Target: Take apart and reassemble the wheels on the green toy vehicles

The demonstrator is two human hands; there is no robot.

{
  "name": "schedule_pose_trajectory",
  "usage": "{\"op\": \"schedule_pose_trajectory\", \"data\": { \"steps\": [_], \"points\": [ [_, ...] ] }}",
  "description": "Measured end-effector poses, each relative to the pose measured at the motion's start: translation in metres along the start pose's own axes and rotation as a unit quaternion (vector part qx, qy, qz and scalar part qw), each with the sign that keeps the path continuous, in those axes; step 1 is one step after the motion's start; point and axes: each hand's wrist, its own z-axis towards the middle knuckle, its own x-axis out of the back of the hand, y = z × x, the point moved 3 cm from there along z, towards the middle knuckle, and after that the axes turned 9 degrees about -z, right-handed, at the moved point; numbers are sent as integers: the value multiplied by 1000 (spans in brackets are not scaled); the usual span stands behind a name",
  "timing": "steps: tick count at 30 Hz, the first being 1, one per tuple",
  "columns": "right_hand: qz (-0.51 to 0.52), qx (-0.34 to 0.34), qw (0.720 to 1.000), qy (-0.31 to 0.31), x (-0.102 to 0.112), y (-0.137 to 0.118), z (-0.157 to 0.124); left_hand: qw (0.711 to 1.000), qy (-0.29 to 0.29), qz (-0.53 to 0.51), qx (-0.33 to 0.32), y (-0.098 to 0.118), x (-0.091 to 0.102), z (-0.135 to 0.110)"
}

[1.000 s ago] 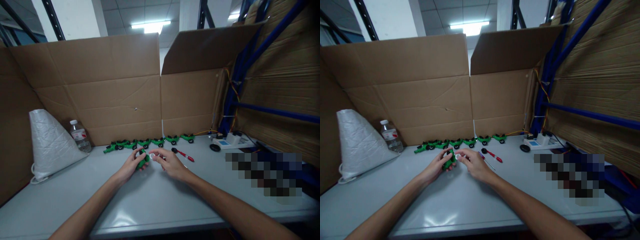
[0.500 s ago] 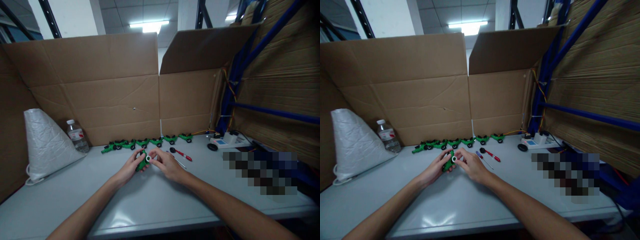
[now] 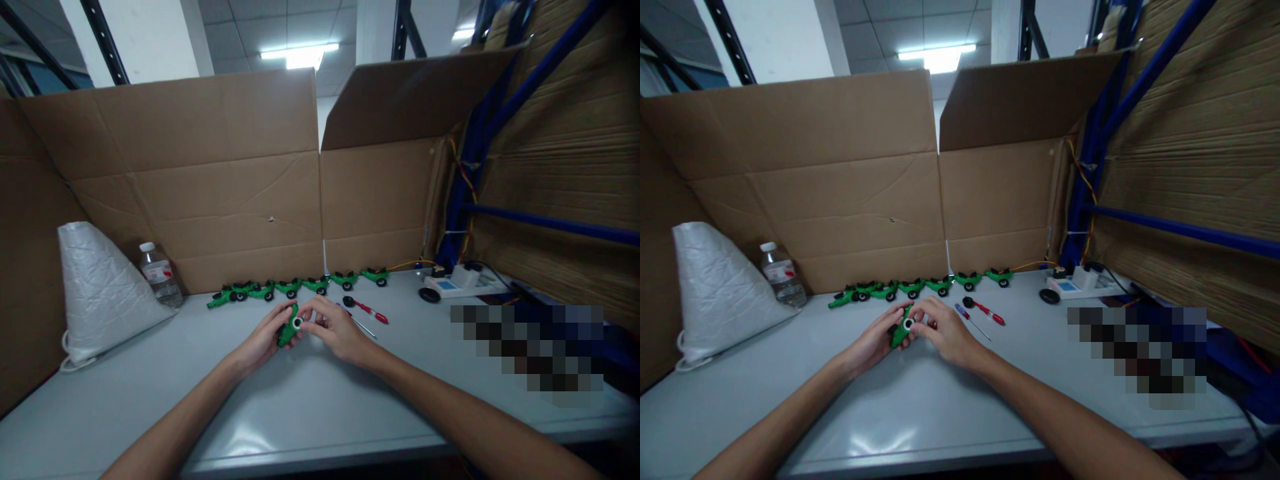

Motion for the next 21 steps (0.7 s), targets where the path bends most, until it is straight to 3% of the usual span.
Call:
{"op": "schedule_pose_trajectory", "data": {
  "steps": [9,12,15,21],
  "points": [
    [131,-97,987,-8,-10,13,0,999,6,41,-6,-2,-3,-2],
    [159,-134,977,-35,-14,18,0,996,13,87,-16,-1,-3,-5],
    [153,-138,975,-78,-16,21,-1,991,21,128,-32,-1,-4,-8],
    [152,-116,976,-103,-16,15,-2,983,13,174,-53,0,-9,-11]
  ]
}}
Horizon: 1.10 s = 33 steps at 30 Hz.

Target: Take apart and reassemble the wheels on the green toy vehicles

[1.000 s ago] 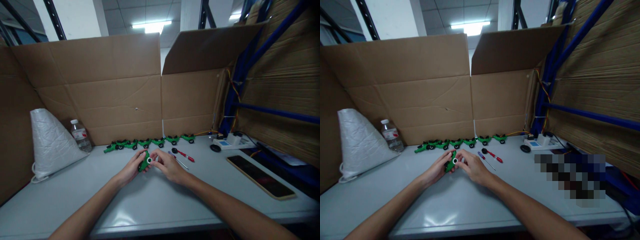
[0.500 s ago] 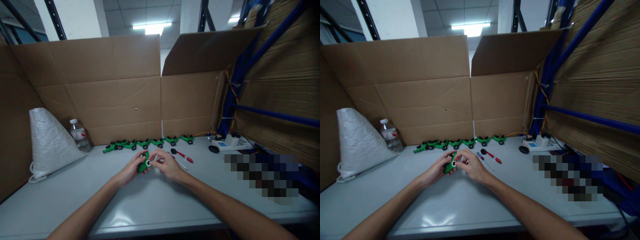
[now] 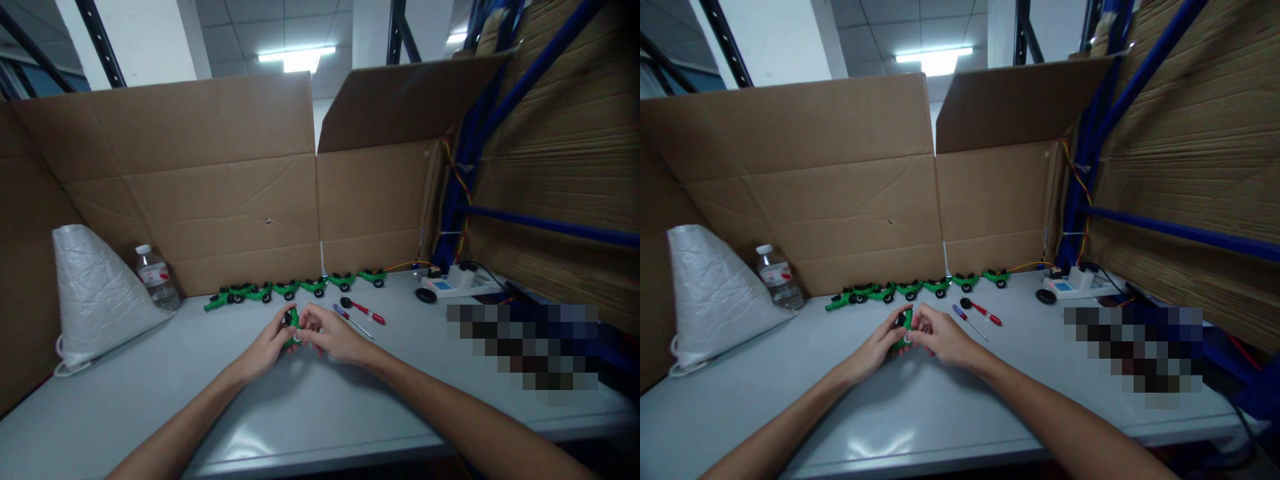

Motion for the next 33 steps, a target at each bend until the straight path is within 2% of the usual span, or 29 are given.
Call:
{"op": "schedule_pose_trajectory", "data": {
  "steps": [7,16,27,33],
  "points": [
    [-49,21,998,15,-2,-4,-2,995,4,85,-45,5,-1,0],
    [-74,41,996,27,-2,-2,-1,994,-3,92,-53,-1,0,1],
    [-16,-5,1000,3,6,7,2,978,-7,193,-76,-7,1,6],
    [33,-6,999,-4,3,12,4,972,-17,216,-93,-7,4,7]
  ]
}}
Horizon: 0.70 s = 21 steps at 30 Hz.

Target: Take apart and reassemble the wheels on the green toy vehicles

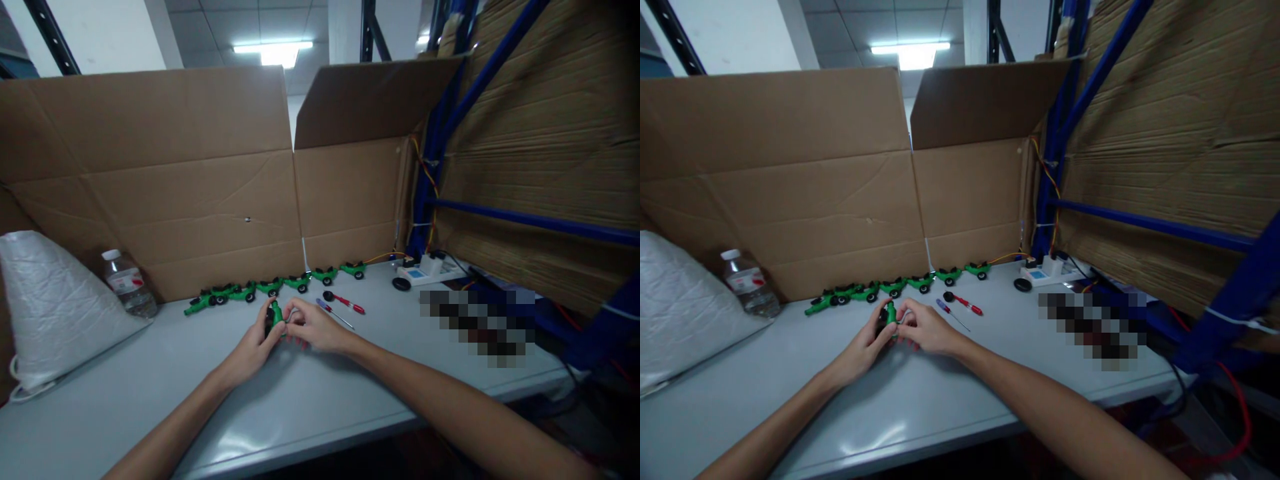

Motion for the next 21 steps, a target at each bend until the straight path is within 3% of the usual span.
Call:
{"op": "schedule_pose_trajectory", "data": {
  "steps": [11,21],
  "points": [
    [39,-28,999,-5,-1,7,2,1000,-6,-2,-20,-3,-1,-1],
    [70,-57,996,19,-7,16,12,997,-1,-70,19,-9,5,12]
  ]
}}
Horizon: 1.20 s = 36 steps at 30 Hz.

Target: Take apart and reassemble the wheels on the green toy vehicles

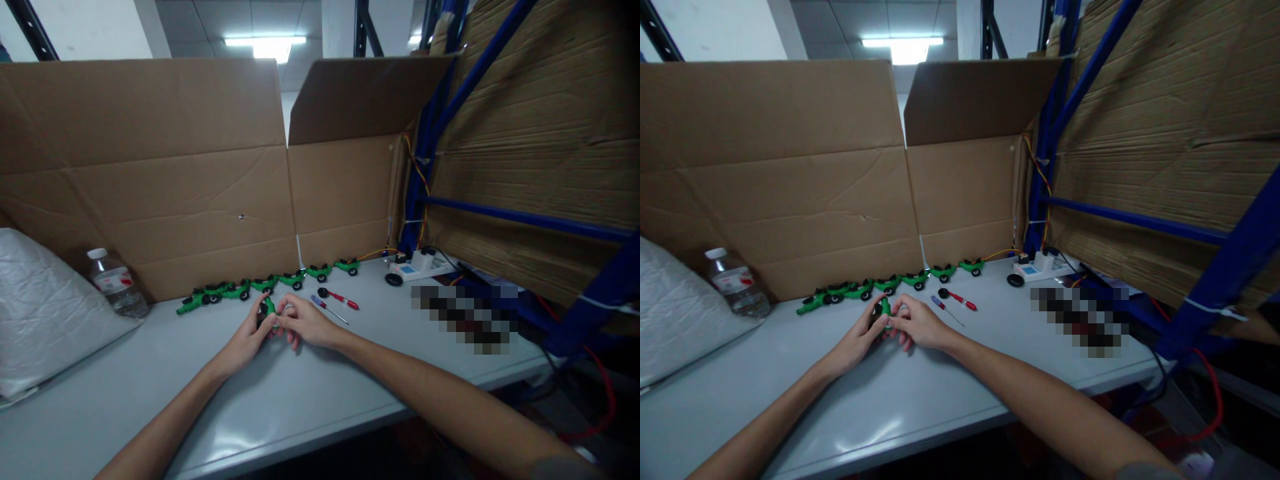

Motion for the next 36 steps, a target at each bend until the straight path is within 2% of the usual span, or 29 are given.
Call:
{"op": "schedule_pose_trajectory", "data": {
  "steps": [8,16,21,26,31,36],
  "points": [
    [78,-39,996,-16,-1,-7,-5,996,31,-60,50,7,-6,-6],
    [114,-54,992,-23,-5,-14,-12,999,29,-9,-9,14,-10,-14],
    [121,-51,991,-13,-4,-20,-13,999,29,23,-10,22,-10,-14],
    [101,-15,995,-13,-3,-25,-12,997,66,-27,13,24,-3,-7],
    [25,13,1000,3,1,-11,-5,989,60,-120,71,11,-1,-2],
    [-28,9,1000,-2,0,3,-2,991,62,-102,57,10,-1,-5]
  ]
}}
